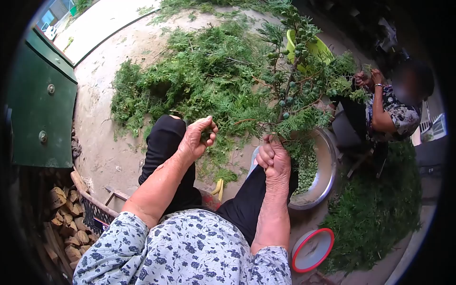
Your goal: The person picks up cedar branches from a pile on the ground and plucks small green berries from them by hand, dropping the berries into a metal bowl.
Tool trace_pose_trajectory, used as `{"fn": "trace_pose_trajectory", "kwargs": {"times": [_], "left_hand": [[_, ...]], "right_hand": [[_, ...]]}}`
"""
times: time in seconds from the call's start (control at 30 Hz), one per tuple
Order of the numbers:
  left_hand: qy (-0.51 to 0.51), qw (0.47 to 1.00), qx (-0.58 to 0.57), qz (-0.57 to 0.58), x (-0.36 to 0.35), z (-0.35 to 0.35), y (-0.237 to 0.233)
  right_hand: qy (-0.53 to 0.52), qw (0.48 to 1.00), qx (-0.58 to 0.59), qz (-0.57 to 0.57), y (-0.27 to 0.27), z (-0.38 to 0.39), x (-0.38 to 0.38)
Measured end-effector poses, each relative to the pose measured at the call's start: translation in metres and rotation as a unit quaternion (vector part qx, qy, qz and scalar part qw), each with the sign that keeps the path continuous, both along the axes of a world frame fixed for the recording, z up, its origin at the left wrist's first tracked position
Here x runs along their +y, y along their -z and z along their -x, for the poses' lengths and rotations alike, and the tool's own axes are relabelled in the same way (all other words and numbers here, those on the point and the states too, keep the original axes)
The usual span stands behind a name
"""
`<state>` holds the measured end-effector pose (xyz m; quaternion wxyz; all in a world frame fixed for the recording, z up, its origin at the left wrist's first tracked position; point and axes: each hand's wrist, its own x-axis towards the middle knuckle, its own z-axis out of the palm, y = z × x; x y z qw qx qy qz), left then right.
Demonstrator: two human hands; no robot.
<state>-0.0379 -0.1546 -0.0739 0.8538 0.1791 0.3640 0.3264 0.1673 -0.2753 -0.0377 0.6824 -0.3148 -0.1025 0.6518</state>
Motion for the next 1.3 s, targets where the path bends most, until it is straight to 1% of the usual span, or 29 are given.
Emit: {"fn": "trace_pose_trajectory", "kwargs": {"times": [0.07,0.13,0.2,0.33,0.4,0.5,0.63,0.73,0.83,0.9,0.93,0.97,1.03,1.07,1.1,1.13,1.17,1.2,1.23,1.27,1.3], "left_hand": [[0.052,0.997,0.035,-0.037,-0.006,-0.005,0.002],[0.08,0.996,0.025,-0.01,-0.011,-0.012,0.001],[0.112,0.991,-0.074,-0.015,-0.012,-0.017,0.006],[0.089,0.989,-0.116,-0.01,-0.013,-0.024,-0.002],[0.063,0.984,-0.167,0.02,-0.011,-0.024,-0.011],[0.056,0.981,-0.177,0.051,-0.007,-0.022,-0.01],[0.076,0.982,-0.172,0.022,-0.005,-0.018,-0.011],[0.081,0.987,-0.14,0.024,-0.004,-0.016,-0.016],[0.08,0.99,-0.116,-0.005,-0.005,-0.016,-0.015],[0.07,0.993,-0.032,-0.086,-0.007,-0.017,-0.015],[0.07,0.993,-0.031,-0.086,-0.008,-0.018,-0.014],[0.073,0.977,0.071,-0.185,-0.009,-0.02,-0.016],[0.07,0.896,0.255,-0.357,-0.012,-0.025,-0.023],[0.069,0.896,0.254,-0.357,-0.01,-0.027,-0.015],[-0.008,0.8,0.334,-0.498,-0.006,-0.03,-0.001],[-0.084,0.671,0.399,-0.619,-0.002,-0.033,0.013],[-0.129,0.653,0.404,-0.627,0.0,-0.035,0.015],[-0.13,0.654,0.404,-0.627,0.0,-0.034,0.017],[-0.107,0.777,0.379,-0.491,0.0,-0.03,0.019],[-0.081,0.874,0.342,-0.337,0.0,-0.027,0.018],[-0.076,0.938,0.259,-0.216,-0.002,-0.026,0.015]], "right_hand": [[-0.008,1.0,0.013,-0.009,0.0,0.0,0.002],[0.0,0.999,0.031,-0.013,-0.002,0.001,0.003],[0.0,0.999,0.034,-0.016,-0.001,0.002,0.002],[-0.006,0.999,0.042,-0.011,-0.001,0.002,0.004],[-0.01,0.999,0.036,-0.007,0.0,0.003,0.005],[-0.012,1.0,0.026,0.003,0.001,0.003,0.005],[-0.001,1.0,0.007,0.025,-0.003,0.006,0.006],[0.002,1.0,-0.005,0.021,-0.004,0.007,0.006],[0.01,1.0,-0.01,0.024,-0.002,0.007,0.007],[0.013,0.999,-0.024,0.025,-0.004,0.008,0.006],[0.016,0.999,-0.039,0.025,-0.004,0.009,0.005],[0.015,0.999,-0.039,0.026,-0.004,0.01,0.005],[-0.002,0.998,-0.043,0.041,-0.003,0.013,0.006],[-0.003,0.998,-0.043,0.041,-0.004,0.015,0.005],[-0.005,0.996,-0.065,0.059,-0.005,0.018,0.005],[-0.006,0.993,-0.086,0.077,-0.006,0.02,0.004],[-0.002,0.991,-0.096,0.091,-0.004,0.023,0.005],[-0.003,0.991,-0.096,0.091,-0.005,0.023,0.004],[-0.005,0.99,-0.106,0.09,-0.006,0.025,0.004],[-0.006,0.989,-0.115,0.089,-0.007,0.026,0.004],[-0.009,0.989,-0.115,0.09,-0.007,0.026,0.005]]}}
